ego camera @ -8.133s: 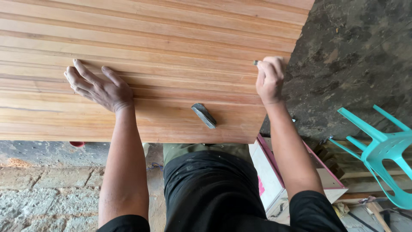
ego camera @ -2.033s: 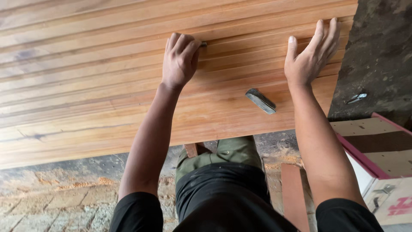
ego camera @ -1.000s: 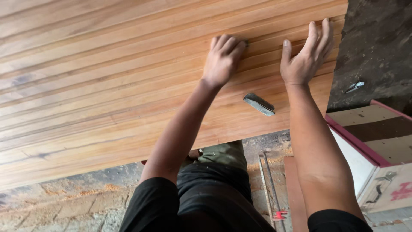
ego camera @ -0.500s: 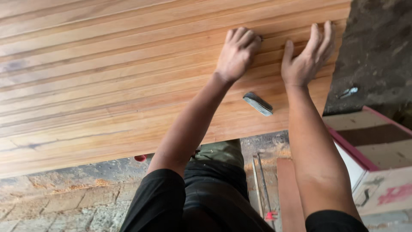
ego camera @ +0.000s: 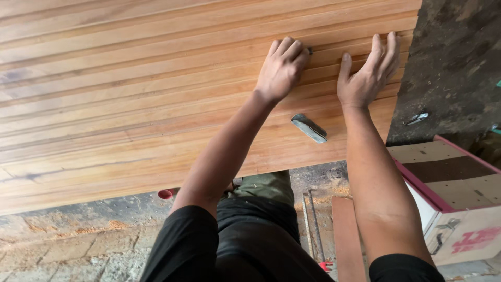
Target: The person retrieves sandpaper from a cardboard box, walks to a wooden board, and sands the surface using hand-held sandpaper. The person repeatedly rubs the sandpaper across the board's surface to smooth it.
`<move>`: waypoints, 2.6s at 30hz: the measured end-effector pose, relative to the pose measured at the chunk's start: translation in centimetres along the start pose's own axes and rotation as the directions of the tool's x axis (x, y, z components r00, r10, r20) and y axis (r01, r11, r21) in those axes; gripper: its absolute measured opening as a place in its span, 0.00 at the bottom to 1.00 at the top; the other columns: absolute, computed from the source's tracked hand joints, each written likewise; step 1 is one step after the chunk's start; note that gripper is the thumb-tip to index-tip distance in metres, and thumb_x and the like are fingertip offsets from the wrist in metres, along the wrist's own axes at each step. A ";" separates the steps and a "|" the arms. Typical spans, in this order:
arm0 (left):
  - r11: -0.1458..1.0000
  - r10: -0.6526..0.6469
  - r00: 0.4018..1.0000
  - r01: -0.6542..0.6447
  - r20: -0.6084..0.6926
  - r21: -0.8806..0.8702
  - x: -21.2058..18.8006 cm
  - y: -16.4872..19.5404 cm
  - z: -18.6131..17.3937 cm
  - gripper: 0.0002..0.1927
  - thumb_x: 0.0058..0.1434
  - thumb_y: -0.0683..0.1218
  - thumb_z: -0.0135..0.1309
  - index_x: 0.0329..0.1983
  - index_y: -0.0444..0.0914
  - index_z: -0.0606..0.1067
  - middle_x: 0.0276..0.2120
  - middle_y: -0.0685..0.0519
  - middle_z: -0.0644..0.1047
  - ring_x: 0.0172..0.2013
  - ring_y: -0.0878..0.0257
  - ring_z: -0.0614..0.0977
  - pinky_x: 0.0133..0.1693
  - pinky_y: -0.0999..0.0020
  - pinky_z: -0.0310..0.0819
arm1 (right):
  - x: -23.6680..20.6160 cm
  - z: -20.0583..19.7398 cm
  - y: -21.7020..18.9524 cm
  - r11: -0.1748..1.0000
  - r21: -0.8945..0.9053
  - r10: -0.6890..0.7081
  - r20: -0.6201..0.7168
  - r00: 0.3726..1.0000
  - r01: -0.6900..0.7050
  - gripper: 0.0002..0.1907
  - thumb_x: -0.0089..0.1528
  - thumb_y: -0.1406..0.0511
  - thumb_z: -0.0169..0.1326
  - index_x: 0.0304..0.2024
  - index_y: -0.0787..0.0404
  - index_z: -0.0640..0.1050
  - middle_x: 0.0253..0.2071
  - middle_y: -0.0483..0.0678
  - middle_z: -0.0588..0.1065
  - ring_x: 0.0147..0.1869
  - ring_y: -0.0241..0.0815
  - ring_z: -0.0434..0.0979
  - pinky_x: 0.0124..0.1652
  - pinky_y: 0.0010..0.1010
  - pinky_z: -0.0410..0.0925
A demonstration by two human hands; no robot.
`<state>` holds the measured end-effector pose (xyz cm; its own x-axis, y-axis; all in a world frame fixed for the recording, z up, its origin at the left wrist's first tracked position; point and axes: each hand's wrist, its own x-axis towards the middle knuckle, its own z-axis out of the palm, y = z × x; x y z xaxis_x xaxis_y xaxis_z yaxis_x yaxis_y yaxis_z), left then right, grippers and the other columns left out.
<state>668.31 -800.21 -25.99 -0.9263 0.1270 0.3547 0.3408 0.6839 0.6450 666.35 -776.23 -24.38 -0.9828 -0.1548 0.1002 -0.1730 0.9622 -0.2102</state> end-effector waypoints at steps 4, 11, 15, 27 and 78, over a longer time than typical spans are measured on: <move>0.999 0.022 1.000 -0.022 -0.005 0.040 -3.5 -3.4 -5.6 0.14 0.58 0.42 0.59 0.48 0.36 0.81 0.40 0.49 0.75 0.46 0.52 0.74 0.46 0.59 0.68 | -0.1 0.0 -0.1 1.000 0.011 -0.009 -0.005 1.000 0.009 0.34 0.71 0.58 0.60 0.74 0.62 0.62 0.78 0.62 0.53 0.81 0.68 0.52 0.74 0.63 0.52; 0.988 -0.131 0.982 0.118 -0.139 -0.096 -4.2 -2.6 -5.5 0.13 0.52 0.38 0.59 0.42 0.36 0.80 0.39 0.48 0.77 0.42 0.49 0.77 0.45 0.54 0.69 | 0.2 0.2 0.0 1.000 -0.001 0.005 -0.007 1.000 -0.005 0.34 0.72 0.55 0.61 0.72 0.62 0.63 0.76 0.63 0.54 0.80 0.69 0.53 0.73 0.63 0.52; 0.991 -0.086 0.996 0.083 -0.025 -0.103 2.0 1.9 2.5 0.11 0.55 0.40 0.56 0.42 0.37 0.80 0.41 0.49 0.76 0.46 0.51 0.75 0.47 0.56 0.71 | 0.2 0.2 0.1 1.000 0.016 0.008 -0.022 1.000 -0.007 0.32 0.75 0.54 0.61 0.73 0.61 0.64 0.77 0.61 0.55 0.80 0.66 0.54 0.74 0.60 0.54; 0.989 -0.148 0.989 0.148 0.014 0.012 -5.6 -5.7 -12.9 0.06 0.62 0.35 0.64 0.40 0.38 0.83 0.38 0.52 0.79 0.40 0.54 0.79 0.43 0.61 0.75 | 0.0 0.0 0.2 0.999 0.035 0.004 -0.004 1.000 -0.004 0.36 0.71 0.56 0.62 0.74 0.62 0.63 0.77 0.62 0.54 0.81 0.68 0.52 0.74 0.62 0.50; 0.996 -0.003 0.997 0.010 0.072 -0.084 -1.2 -4.6 -6.2 0.12 0.61 0.37 0.58 0.47 0.40 0.82 0.41 0.50 0.78 0.45 0.51 0.78 0.46 0.58 0.75 | 0.7 0.0 0.8 0.999 0.044 0.032 -0.017 0.999 -0.031 0.34 0.70 0.54 0.61 0.71 0.63 0.65 0.75 0.63 0.55 0.79 0.67 0.52 0.72 0.62 0.53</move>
<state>668.84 -807.97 -25.16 -0.9366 0.1759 0.3029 0.3442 0.6227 0.7027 665.57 -775.59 -24.50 -0.9866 -0.1205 0.1102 -0.1453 0.9557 -0.2559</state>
